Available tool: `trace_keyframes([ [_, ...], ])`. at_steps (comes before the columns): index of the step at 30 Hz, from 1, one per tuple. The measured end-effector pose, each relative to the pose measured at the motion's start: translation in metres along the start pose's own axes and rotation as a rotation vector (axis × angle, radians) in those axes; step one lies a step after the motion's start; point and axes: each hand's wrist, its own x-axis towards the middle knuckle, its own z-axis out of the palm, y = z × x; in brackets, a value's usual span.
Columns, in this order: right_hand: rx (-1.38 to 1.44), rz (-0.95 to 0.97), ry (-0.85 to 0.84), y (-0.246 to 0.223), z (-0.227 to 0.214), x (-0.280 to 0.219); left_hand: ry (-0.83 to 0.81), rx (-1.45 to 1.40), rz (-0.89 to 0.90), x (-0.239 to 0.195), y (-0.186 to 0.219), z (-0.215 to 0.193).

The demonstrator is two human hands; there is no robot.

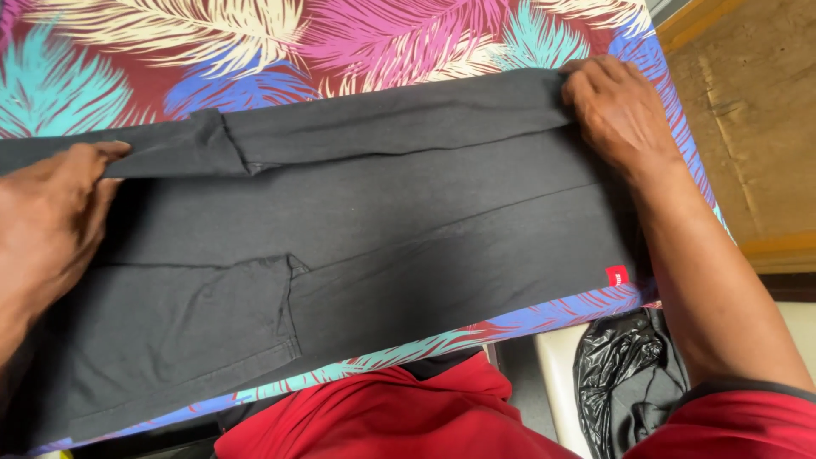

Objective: The person folds a black t-shirt on a colorful patterned surface. They smooth the fabric, fold the sleeves inward, and then fold the shirt in half and thirds to create a compact rectangle.

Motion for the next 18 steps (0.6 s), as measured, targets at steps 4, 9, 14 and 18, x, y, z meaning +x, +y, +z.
trace_keyframes([
  [4,0.36,0.072,0.03,-0.01,-0.013,-0.017,0.012,-0.241,-0.031,-0.016,-0.023,0.013],
  [9,0.045,-0.011,-0.142,-0.006,0.007,-0.034,-0.041,0.1,0.125,-0.026,-0.021,0.015],
  [14,0.228,0.035,-0.189,-0.011,-0.022,-0.031,-0.068,-0.01,0.085,-0.025,-0.012,0.005],
  [18,0.203,0.028,-0.196,-0.01,-0.028,-0.038,-0.064,-0.051,0.071,-0.03,-0.01,0.002],
])
